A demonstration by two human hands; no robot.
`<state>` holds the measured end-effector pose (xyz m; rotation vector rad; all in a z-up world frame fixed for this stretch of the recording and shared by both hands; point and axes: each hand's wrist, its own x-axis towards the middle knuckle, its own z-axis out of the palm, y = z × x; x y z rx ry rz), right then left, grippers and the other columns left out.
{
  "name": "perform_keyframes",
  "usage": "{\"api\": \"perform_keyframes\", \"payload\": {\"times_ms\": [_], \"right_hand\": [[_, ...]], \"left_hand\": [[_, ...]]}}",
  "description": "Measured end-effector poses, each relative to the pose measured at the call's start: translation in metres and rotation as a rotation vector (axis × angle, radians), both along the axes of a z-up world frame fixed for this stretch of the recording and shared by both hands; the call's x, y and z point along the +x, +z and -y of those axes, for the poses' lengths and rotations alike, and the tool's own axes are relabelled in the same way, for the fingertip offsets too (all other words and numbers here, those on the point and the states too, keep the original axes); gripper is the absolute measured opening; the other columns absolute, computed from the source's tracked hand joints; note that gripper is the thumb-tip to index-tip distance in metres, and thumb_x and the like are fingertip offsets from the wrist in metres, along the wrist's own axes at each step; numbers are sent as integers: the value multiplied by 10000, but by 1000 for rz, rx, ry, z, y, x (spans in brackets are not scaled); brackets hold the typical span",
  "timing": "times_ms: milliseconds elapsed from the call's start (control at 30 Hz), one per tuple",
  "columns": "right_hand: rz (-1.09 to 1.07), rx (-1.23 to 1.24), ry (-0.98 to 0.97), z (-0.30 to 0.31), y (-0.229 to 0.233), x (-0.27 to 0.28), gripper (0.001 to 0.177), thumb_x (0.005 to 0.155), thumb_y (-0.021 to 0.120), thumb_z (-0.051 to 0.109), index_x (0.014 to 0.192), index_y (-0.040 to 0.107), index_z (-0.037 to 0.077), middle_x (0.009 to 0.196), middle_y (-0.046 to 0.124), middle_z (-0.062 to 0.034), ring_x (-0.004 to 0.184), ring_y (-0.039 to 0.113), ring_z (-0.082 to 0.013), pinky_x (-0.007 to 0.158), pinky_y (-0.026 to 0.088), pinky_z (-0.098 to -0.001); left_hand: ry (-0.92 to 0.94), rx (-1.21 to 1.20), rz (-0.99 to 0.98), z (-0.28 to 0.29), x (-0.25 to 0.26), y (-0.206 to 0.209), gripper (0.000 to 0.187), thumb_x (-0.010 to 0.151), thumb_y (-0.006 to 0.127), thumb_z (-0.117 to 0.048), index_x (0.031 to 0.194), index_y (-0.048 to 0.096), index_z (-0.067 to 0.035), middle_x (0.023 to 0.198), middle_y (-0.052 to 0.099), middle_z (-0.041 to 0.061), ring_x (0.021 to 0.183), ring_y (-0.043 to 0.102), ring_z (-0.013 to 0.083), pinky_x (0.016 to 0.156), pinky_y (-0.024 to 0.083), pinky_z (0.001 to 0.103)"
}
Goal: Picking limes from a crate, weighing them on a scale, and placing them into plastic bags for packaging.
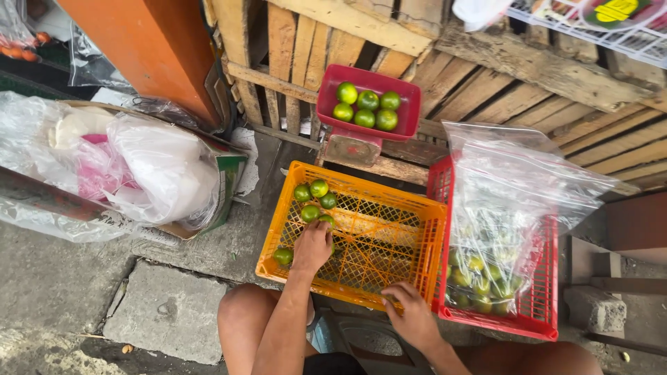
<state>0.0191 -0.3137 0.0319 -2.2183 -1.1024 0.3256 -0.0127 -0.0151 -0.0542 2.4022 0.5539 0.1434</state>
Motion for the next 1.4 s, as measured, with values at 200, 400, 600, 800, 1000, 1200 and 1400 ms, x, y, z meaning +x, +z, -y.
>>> {"api": "perform_keyframes", "payload": {"times_ms": [200, 400, 600, 800, 1000, 1200, 1400], "right_hand": [[253, -111, -199, -7, -22, -12, 140, 956, 609, 249, 944, 726, 173, 928, 698, 54, 587, 669, -160, 377, 505, -330], [295, -100, -186, -3, -26, -15, 150, 960, 577, 194, 884, 697, 147, 872, 670, 12, 623, 672, -202, 437, 529, -371], [296, -111, -175, 3, -33, -12, 152, 957, 583, 212, 936, 721, 151, 908, 704, 3, 677, 703, -221, 440, 561, -401], [232, -167, -179, 4, -29, -13, 189, 988, 544, 251, 939, 704, 163, 893, 689, 0, 667, 691, -238, 464, 551, -428], [214, -204, -192, 1, -23, -14, 191, 992, 542, 255, 913, 697, 174, 867, 688, 7, 672, 694, -240, 478, 560, -438], [-149, -243, -181, -22, -39, 4, 216, 968, 619, 281, 1076, 742, 141, 952, 774, -97, 839, 775, -300, 636, 627, -407], [-424, -393, -98, -63, 13, -12, 344, 1002, 520, 303, 1249, 711, 159, 1167, 747, -133, 1082, 726, -360, 872, 613, -457]], "left_hand": [[-145, 1, -55, 40, -13, 34, 180, 1020, 592, -154, 1156, 672, -69, 1116, 659, 105, 935, 666, 303, 753, 591, 489], [-25, 73, -92, 68, -38, 32, 250, 908, 592, -32, 1126, 677, -121, 1049, 672, 121, 876, 693, 389, 671, 584, 547], [453, 317, -120, 46, -64, 63, 673, 700, 939, -206, 1264, 627, -13, 1227, 669, 189, 1165, 595, 378, 995, 519, 509], [526, 159, 68, 32, -90, 37, 669, 704, 524, 153, 1351, 554, -11, 1293, 569, 233, 1303, 479, 477, 1037, 457, 615], [522, 55, 180, 28, -91, 37, 678, 633, 504, 237, 1258, 624, 5, 1260, 665, 199, 1099, 662, 430, 928, 575, 524], [747, -297, 586, 21, -85, 48, 347, 956, 442, 213, 1238, 571, 57, 1100, 649, 248, 1096, 679, 390, 932, 578, 513], [868, -450, 782, 10, -81, 18, 384, 983, 329, 199, 1158, 624, 26, 1021, 710, 260, 987, 740, 337, 938, 603, 467]]}}
